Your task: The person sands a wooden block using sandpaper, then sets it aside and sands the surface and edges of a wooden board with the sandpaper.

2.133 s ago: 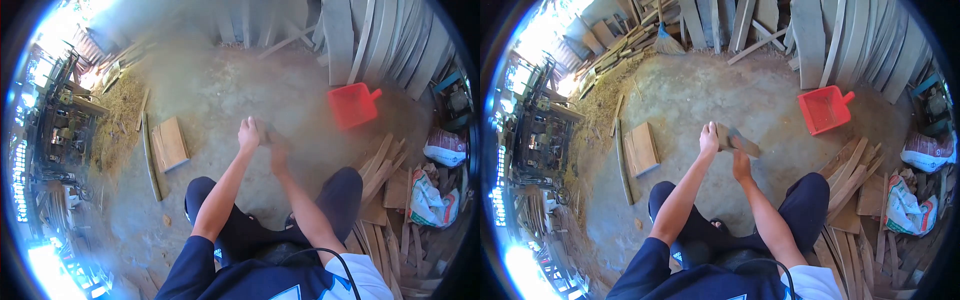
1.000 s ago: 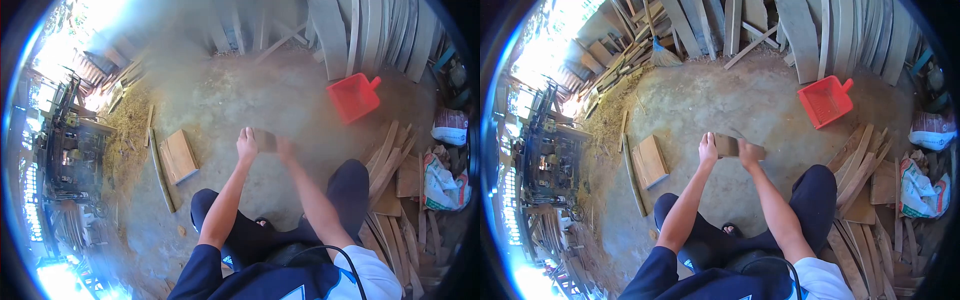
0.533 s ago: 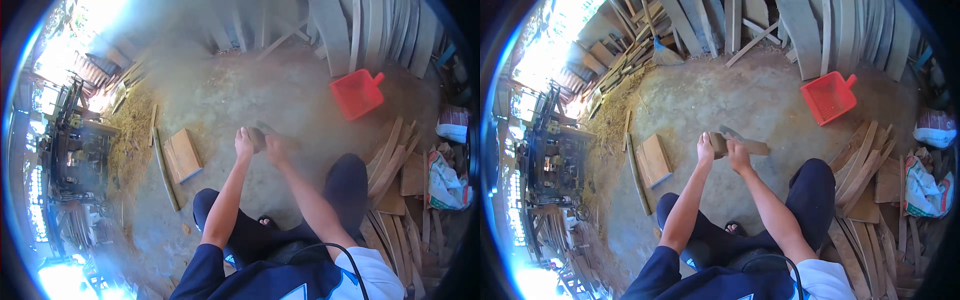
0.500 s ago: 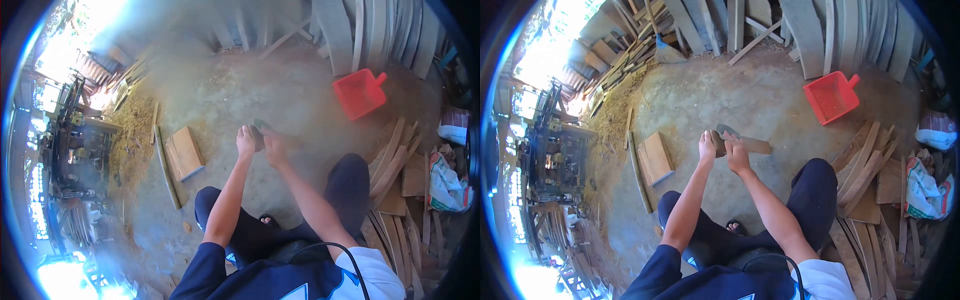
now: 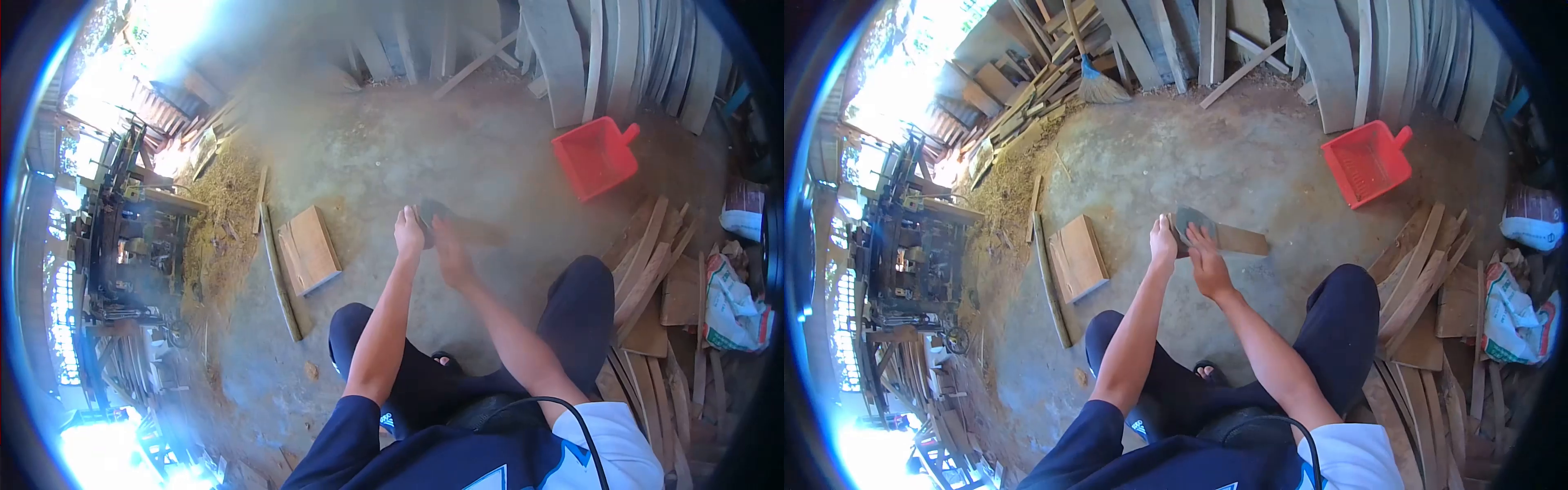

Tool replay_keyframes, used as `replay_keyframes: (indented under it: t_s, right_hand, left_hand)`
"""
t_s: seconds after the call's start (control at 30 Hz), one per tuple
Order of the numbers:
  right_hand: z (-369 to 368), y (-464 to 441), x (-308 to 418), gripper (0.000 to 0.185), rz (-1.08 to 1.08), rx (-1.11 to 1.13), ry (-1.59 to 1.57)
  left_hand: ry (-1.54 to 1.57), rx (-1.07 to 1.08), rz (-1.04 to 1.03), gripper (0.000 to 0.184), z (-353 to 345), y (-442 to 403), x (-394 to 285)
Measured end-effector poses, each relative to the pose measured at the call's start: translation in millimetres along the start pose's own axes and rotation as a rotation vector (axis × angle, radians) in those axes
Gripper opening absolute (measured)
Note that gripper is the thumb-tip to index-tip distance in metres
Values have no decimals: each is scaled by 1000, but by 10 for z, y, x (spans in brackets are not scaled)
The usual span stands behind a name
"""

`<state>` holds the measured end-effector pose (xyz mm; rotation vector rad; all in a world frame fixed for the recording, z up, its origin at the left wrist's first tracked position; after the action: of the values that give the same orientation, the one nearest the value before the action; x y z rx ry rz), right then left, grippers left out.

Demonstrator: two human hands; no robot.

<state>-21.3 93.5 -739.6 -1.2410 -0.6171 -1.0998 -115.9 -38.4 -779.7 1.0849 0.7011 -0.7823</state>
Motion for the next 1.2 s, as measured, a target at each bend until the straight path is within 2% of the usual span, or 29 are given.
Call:
replay_keyframes:
  t_s: [0.07,0.1,0.17,0.23,0.3,0.37,0.47,0.53,0.6,0.63,0.67,0.73,0.8,0.9,1.0,1.1,1.13,1.2]
  right_hand:
    - [-14,332,-680,45,-211,-67,123]
    - [11,603,-1289,45,-413,-22,200]
    - [45,764,-1704,46,-600,25,315]
    - [35,754,-1628,46,-580,42,395]
    - [80,248,-543,45,-403,-87,172]
    - [92,-58,99,45,-158,-39,89]
    - [186,76,-9,45,7,-17,70]
    - [146,449,-826,45,-472,-72,137]
    - [63,746,-1486,46,-428,-31,378]
    - [89,712,-1517,46,-406,-13,500]
    - [14,709,-1555,46,-435,-3,453]
    - [81,193,-525,47,-349,-8,180]
    - [98,-93,120,48,-163,16,38]
    - [92,34,22,48,74,-19,40]
    - [110,495,-799,47,-402,-113,164]
    - [155,561,-1217,46,-589,-41,239]
    - [170,442,-986,46,-514,-42,159]
    - [217,-41,-108,46,-366,-37,-4]
  left_hand:
    - [-3,28,-4,46,-52,-101,-22]
    - [4,52,24,45,-29,-62,-19]
    - [3,100,20,44,-39,-2,-91]
    - [-15,147,-24,44,-72,124,-183]
    - [32,160,-1,44,-104,10,-165]
    - [56,185,40,44,-100,-43,-30]
    - [68,252,88,43,-101,-30,-156]
    - [103,275,172,43,-36,261,-348]
    - [112,316,179,43,-8,313,-355]
    - [120,337,184,43,-14,316,-395]
    - [124,340,188,43,-14,314,-414]
    - [140,352,214,43,-36,355,-431]
    - [94,305,124,43,-111,11,-159]
    - [69,255,68,43,-94,-117,-44]
    - [96,253,173,43,-78,188,-315]
    - [138,246,243,46,-71,589,-677]
    - [150,236,257,48,-55,638,-691]
    - [121,221,111,48,-147,160,-313]
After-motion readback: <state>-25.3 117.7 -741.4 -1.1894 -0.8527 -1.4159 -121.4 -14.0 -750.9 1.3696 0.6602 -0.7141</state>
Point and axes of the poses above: each hand's wrist, its own y-axis away from the middle knuckle, its own z-axis out of the back of the hand, x = y × z, the point moved 3 cm from there along -y, towards the middle knuckle, and after that the axes turned 11 degrees about z, right-handed, at the moved point
